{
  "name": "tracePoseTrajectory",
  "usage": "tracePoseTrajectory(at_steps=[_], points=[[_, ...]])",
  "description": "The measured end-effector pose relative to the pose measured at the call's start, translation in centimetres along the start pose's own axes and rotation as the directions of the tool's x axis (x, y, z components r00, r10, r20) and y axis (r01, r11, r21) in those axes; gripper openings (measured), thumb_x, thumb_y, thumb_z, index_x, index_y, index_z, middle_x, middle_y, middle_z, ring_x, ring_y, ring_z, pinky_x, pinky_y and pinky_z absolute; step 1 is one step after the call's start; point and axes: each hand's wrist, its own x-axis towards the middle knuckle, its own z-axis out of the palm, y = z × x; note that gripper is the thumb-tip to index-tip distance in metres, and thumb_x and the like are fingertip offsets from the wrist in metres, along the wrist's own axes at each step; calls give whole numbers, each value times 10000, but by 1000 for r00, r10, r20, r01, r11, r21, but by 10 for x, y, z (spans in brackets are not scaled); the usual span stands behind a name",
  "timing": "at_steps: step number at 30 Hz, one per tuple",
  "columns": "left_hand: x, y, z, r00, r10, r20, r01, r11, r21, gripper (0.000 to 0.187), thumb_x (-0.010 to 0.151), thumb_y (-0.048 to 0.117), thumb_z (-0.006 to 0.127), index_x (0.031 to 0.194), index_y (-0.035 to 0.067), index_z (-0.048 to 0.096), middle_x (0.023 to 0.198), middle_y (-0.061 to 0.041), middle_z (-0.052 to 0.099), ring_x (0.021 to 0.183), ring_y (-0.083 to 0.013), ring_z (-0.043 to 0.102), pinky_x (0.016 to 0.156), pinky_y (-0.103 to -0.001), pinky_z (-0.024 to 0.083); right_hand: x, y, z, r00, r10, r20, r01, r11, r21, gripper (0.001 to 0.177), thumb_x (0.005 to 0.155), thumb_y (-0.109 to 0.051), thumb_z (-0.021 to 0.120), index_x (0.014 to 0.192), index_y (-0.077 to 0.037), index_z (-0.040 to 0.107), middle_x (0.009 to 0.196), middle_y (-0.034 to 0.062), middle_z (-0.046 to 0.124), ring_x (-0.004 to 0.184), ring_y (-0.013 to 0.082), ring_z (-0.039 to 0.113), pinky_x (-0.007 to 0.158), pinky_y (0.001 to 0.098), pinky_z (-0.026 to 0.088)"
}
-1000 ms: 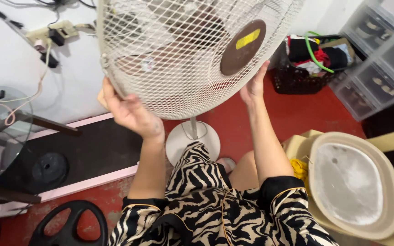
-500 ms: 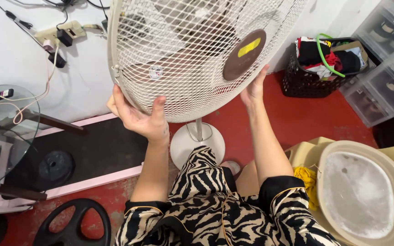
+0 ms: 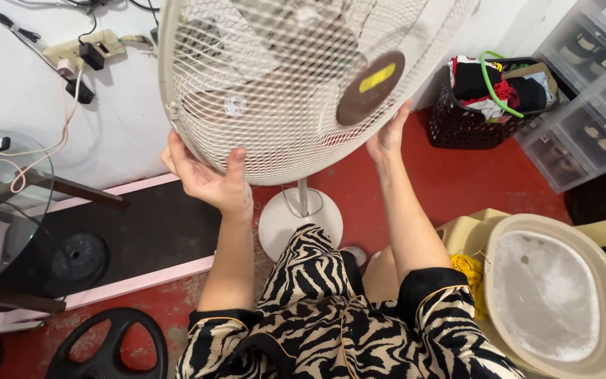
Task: The person wipes the front grille of a standing fan with a yellow cloth, then rotates and adjusts the fan head. They rinse the cloth in a basin of soapy water and continue wiping the fan's neck, control panel, and rear housing.
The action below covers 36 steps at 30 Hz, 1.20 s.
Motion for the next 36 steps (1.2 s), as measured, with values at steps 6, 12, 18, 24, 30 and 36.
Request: tracePoseTrajectory(at_steps=[6, 12, 18, 24, 30, 36], points=[[-3, -15, -1, 1000, -9, -13, 10, 998, 59, 899, 883, 281, 924, 1566, -24, 426, 1303, -62, 427, 1271, -200, 515, 1180, -362, 412, -3, 11, -5, 998, 54, -34, -55, 998, -23, 996, 863, -760, 591, 1569, -94, 368, 1605, 117, 404, 1470, 312, 396, 1243, 496, 345], [3, 6, -2, 999, 45, -6, -45, 999, 18, 941, 857, 356, 924, 1555, -14, 412, 1330, -63, 416, 1303, -214, 489, 1151, -365, 378, 3, 2, 9, 999, -32, 23, 31, 999, 29, 1013, 870, -760, 584, 1598, -111, 312, 1624, 119, 368, 1504, 309, 365, 1286, 503, 327], [-37, 91, 8, 980, 91, 176, -126, 972, 198, 899, 820, 353, 914, 1472, -16, 417, 1374, -112, 435, 1258, -212, 470, 1117, -372, 378, 15, -5, 4, 999, 40, 3, -40, 999, -27, 1028, 835, -804, 496, 1579, -123, 297, 1566, 120, 456, 1457, 316, 477, 1184, 534, 421], [-82, 161, 58, 770, 235, 593, -218, 971, -100, 568, 858, 148, 945, 1298, 5, 617, 1126, -1, 526, 833, -134, 553, 639, -298, 441, -4, -21, 0, 976, 186, -109, -176, 980, 94, 1111, 738, -919, 482, 1480, -91, 485, 1078, 138, 602, 854, 228, 597, 726, 366, 543], [-102, 181, 61, 649, 344, 679, -91, 920, -380, 692, 1057, -92, 684, 1636, 50, 332, 1240, -65, 387, 836, -111, 520, 685, -240, 502, -21, -49, -1, 967, 255, -19, -252, 963, 95, 1082, 702, -917, 501, 1452, -138, 513, 1129, 139, 604, 880, 215, 596, 738, 352, 519], [-122, 168, 67, 707, 346, 617, -136, 922, -362, 626, 1006, -109, 706, 1549, 18, 422, 1173, -65, 437, 778, -99, 500, 610, -257, 430, -22, -52, -7, 969, 244, -44, -238, 964, 118, 1070, 717, -924, 491, 1437, -133, 526, 1106, 139, 603, 848, 212, 588, 714, 348, 511]])
